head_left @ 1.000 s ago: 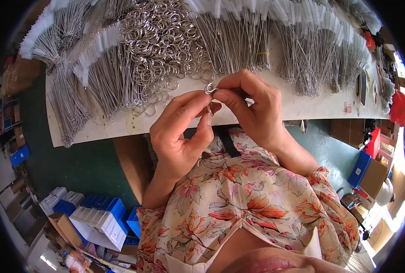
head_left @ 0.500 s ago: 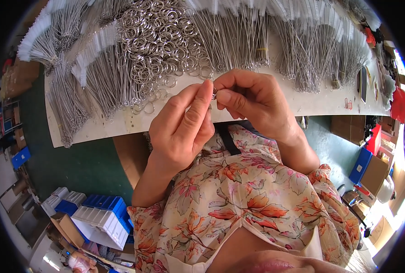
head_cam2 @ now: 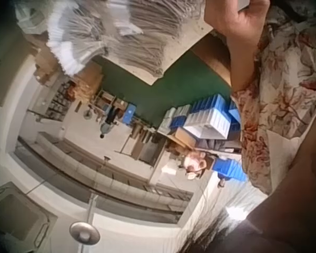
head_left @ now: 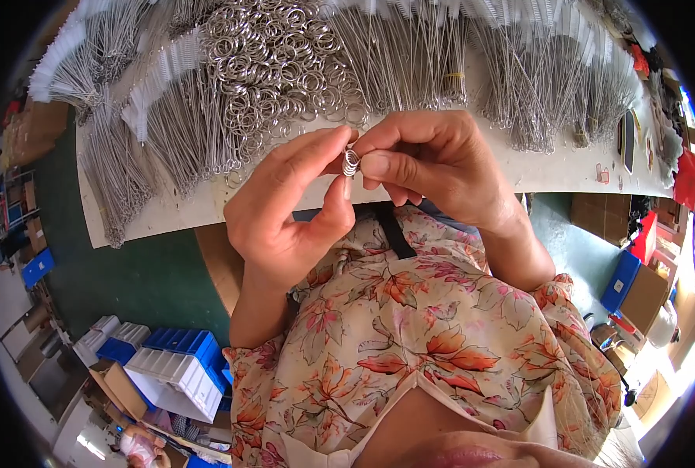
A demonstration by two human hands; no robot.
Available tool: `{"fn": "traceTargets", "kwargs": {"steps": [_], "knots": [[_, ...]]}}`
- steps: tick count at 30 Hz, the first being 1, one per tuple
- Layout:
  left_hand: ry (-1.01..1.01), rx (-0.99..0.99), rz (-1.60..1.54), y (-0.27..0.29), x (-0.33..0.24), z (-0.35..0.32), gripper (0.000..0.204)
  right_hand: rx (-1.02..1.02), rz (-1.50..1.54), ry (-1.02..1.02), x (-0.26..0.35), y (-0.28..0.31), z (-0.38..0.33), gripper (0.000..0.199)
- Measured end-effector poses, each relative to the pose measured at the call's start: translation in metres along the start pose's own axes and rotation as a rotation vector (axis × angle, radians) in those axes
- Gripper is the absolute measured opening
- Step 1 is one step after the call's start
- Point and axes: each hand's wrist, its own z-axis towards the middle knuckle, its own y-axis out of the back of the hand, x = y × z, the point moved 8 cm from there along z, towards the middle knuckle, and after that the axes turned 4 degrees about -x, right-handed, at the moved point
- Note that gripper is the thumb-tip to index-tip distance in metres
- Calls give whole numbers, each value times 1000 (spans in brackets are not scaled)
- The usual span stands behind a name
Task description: Assembling small white cleaning brushes by attaching metal rings or loops to the handles.
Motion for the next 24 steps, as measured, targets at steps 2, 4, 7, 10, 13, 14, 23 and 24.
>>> {"fn": "traceTargets", "kwargs": {"steps": [2,4,7,10,13,14,23,24], "knots": [[21,14,-16,3,0,3,31,57,-127,29,3,0,2,12],[47,133,-10,0,0,4,29,90,-244,51,9,2,5,12],[128,170,-110,0,11,1,28,195,-356,42,7,0,11,13],[209,157,-124,2,18,-2,27,251,-298,-27,-3,-5,14,12],[434,111,-313,5,35,-6,27,219,-209,-63,-11,-6,17,12],[457,150,-343,5,38,-6,28,199,-169,-63,-13,-6,17,13],[601,-32,131,106,79,-3,20,-117,-1106,574,-41,-13,1,21],[596,-149,336,146,83,4,18,-156,-1193,653,-47,-14,-5,24]]}}
